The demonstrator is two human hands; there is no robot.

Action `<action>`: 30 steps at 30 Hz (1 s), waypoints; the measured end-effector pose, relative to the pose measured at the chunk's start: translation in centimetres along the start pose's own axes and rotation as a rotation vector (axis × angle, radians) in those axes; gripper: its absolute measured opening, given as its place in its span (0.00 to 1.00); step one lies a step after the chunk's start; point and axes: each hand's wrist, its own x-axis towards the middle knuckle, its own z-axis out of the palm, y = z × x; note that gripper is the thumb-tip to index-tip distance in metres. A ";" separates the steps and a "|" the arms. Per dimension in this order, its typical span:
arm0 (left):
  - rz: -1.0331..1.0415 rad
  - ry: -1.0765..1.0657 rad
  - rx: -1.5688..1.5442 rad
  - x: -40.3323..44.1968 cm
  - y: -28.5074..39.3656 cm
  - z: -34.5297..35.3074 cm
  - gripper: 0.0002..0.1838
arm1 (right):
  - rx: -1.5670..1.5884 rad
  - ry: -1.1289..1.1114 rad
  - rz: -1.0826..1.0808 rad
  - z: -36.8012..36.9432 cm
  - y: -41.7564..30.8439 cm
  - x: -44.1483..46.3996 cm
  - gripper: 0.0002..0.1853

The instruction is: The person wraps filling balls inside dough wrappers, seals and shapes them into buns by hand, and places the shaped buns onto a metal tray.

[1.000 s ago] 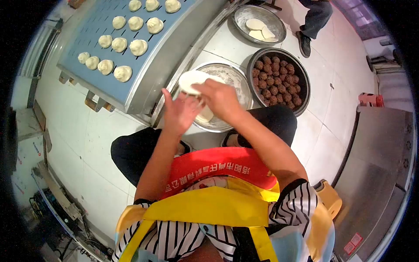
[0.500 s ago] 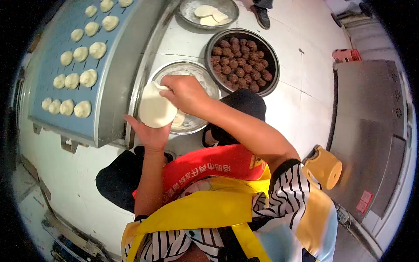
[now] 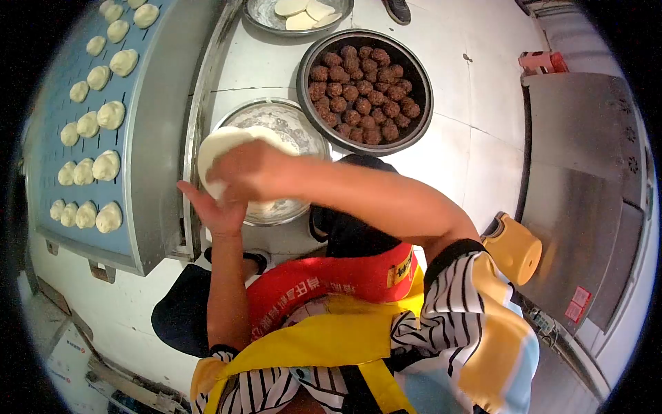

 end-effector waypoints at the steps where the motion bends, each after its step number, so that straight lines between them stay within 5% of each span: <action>1: 0.066 0.163 0.045 0.3 -0.1 1.0 0.47 | 0.194 0.088 0.064 -2.1 1.6 -0.6 0.14; 2: 0.096 0.199 -0.012 0.2 0.1 1.6 0.47 | 0.424 0.244 0.097 -3.1 5.2 -0.7 0.15; 3: 0.108 0.199 0.036 -0.4 0.6 0.8 0.46 | 0.594 0.300 0.400 -5.3 7.5 -0.8 0.14; 4: 0.120 0.194 0.083 -0.9 1.3 -0.1 0.45 | 0.366 0.429 0.464 -5.3 12.2 -1.0 0.15; 8: 0.120 0.303 0.075 -2.1 2.6 -1.3 0.45 | 0.463 0.197 1.023 1.9 29.1 -5.1 0.28; 10: 0.145 0.444 0.135 -2.6 3.0 -1.7 0.45 | 0.024 0.047 0.975 5.4 30.4 -5.7 0.34; 13: 0.130 0.534 0.161 -3.2 3.5 -2.2 0.45 | 0.024 0.220 0.950 10.7 33.1 -5.4 0.31; 17: 0.075 0.500 0.179 -3.3 4.2 -3.3 0.44 | -0.094 0.091 0.979 13.5 36.7 -4.9 0.34; 24: 0.071 0.544 0.153 -2.4 4.2 -3.8 0.41 | 0.397 0.372 1.081 12.0 34.8 -6.5 0.33; 27: 0.042 0.535 0.225 -1.4 3.5 -3.3 0.41 | 0.701 0.728 0.910 10.9 34.1 -8.7 0.29; 30: 0.059 0.539 0.143 -0.2 2.8 -2.7 0.40 | 0.767 0.522 0.785 1.5 21.0 -6.3 0.27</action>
